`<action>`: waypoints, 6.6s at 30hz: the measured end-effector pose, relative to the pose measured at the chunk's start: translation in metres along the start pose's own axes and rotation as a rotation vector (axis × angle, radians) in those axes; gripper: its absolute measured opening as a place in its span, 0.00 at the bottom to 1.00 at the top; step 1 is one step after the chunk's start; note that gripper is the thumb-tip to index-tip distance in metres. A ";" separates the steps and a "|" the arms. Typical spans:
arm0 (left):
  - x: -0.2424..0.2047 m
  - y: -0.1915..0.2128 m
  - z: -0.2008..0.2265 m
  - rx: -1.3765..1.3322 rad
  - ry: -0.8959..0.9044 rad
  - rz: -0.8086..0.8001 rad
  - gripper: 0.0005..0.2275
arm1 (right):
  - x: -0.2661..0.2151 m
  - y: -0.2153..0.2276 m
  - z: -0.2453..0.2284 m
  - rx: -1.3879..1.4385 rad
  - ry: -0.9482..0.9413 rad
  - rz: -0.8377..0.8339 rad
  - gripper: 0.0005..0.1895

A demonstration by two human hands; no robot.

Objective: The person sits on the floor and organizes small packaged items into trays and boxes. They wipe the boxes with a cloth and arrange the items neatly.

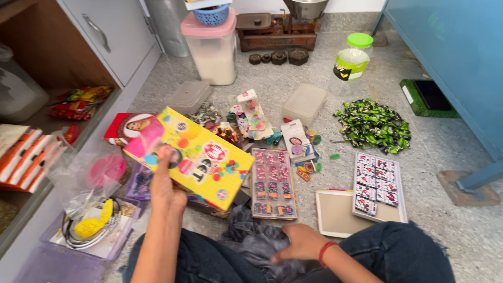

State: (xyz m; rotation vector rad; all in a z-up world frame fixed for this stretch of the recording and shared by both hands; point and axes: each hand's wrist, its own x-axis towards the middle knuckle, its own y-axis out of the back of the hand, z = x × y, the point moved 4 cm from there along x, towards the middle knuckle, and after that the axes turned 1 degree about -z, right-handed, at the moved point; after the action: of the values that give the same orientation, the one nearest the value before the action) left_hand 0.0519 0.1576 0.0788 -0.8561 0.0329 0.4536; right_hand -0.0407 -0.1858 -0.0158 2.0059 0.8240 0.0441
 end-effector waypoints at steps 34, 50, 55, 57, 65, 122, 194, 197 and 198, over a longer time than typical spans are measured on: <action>-0.062 -0.021 -0.069 0.000 0.452 -0.365 0.26 | 0.100 0.131 -0.238 -0.206 0.356 0.600 0.32; -0.066 -0.031 -0.067 0.109 0.306 -0.356 0.18 | 0.138 0.174 -0.182 0.007 0.115 0.906 0.25; -0.055 -0.040 -0.046 0.019 0.266 -0.293 0.26 | 0.122 0.135 -0.208 -0.169 0.327 0.859 0.25; -0.052 -0.037 -0.035 -0.028 0.245 -0.284 0.28 | 0.113 0.119 -0.221 -0.183 0.381 0.802 0.25; -0.036 -0.025 -0.010 -0.111 0.110 -0.163 0.31 | 0.076 0.095 -0.217 -0.266 0.495 0.701 0.28; 0.046 0.018 -0.004 -0.353 -0.117 -0.097 0.24 | 0.111 0.112 -0.146 1.399 -0.019 0.690 0.21; -0.050 -0.074 -0.061 0.392 0.124 -0.555 0.16 | 0.135 0.151 0.030 1.773 0.226 0.604 0.24; -0.049 -0.076 -0.059 0.405 0.117 -0.534 0.15 | 0.169 0.121 0.095 1.556 0.310 0.564 0.25; -0.049 -0.075 -0.059 0.427 0.099 -0.513 0.15 | 0.179 0.107 0.112 1.580 0.317 0.510 0.25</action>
State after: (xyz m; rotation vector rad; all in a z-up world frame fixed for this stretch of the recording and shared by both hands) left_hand 0.0464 0.0538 0.1040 -0.4388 0.0004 -0.0809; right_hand 0.1933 -0.2051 -0.0463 3.7487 0.4638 -0.0115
